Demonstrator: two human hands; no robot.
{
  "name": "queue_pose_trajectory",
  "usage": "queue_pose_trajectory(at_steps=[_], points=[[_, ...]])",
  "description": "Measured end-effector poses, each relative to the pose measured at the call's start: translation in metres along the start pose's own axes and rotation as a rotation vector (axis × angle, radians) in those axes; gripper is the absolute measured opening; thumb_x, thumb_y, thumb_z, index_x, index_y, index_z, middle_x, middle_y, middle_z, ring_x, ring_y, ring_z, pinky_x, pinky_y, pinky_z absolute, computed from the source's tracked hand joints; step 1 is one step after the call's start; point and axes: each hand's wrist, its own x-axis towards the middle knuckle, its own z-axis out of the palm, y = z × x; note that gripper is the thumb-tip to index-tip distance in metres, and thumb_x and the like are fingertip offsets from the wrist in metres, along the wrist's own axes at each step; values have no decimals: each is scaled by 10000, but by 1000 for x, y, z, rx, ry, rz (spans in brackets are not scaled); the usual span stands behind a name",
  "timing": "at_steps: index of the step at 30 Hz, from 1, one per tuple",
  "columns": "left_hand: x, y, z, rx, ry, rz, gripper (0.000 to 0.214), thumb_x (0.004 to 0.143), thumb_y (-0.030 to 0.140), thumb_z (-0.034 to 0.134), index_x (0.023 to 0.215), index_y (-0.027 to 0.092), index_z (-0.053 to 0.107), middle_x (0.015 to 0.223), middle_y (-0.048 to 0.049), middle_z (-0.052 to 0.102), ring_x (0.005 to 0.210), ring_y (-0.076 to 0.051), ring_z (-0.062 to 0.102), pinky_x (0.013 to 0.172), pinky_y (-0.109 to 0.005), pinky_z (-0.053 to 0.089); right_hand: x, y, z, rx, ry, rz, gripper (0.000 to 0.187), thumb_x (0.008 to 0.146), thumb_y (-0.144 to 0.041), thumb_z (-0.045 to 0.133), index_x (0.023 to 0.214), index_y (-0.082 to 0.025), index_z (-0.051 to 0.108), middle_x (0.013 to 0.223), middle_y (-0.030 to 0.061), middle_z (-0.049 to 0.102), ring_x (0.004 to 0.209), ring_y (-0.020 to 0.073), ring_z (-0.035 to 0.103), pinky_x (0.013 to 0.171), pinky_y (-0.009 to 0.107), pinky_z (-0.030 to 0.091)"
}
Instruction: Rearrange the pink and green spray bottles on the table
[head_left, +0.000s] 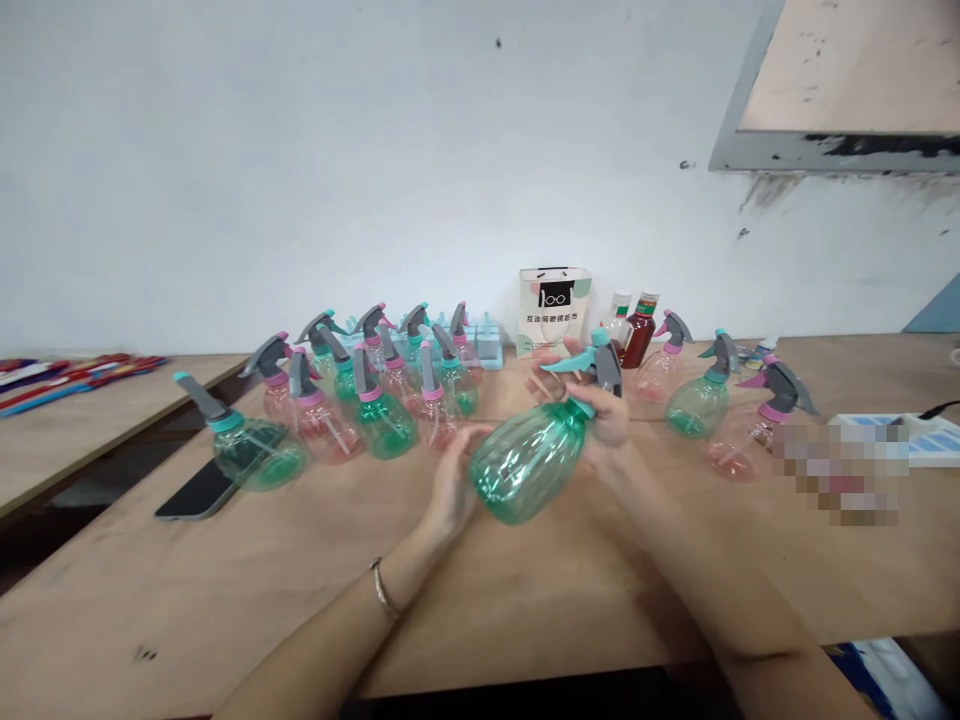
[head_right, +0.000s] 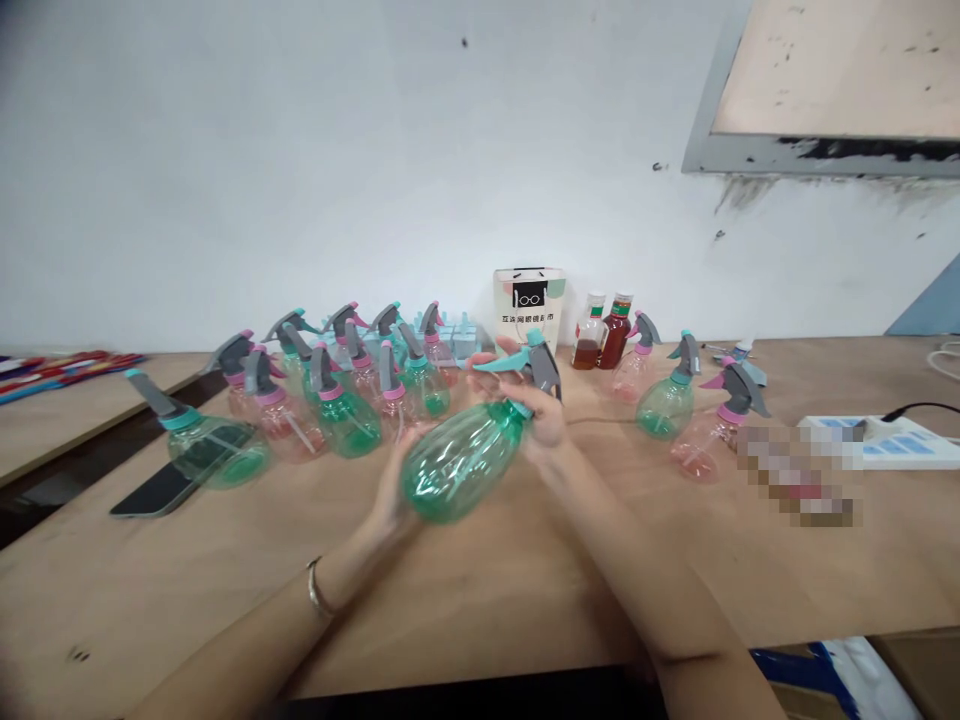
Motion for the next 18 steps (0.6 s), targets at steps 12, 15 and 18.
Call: queue_pose_trajectory(at_steps=[12,15,18], points=[[48,-37,-54,474,192,207,792,758,401,744,1411,195,347,1412,-168,486,1333,-318,486,1138,-520,374,22,29,-46,-47,53,146,332,672,-461,826,837,-233,650,764,-4,731,896,212,736,897,375,574],[44,-37,-52,575,218,221,735,724,409,764,1343,196,431,1279,-143,536,1215,-321,546,1086,-546,405,19,27,-39,-127,47,94,296,710,-469,779,672,-220,624,595,-16,644,785,213,723,820,356,580],[36,-36,-49,612,218,223,634,726,414,763,1268,216,500,1222,-121,525,1201,-317,541,1080,-543,409,15,25,-30,-164,-15,74,283,744,-460,746,650,-222,625,593,-5,639,813,227,719,824,361,573]])
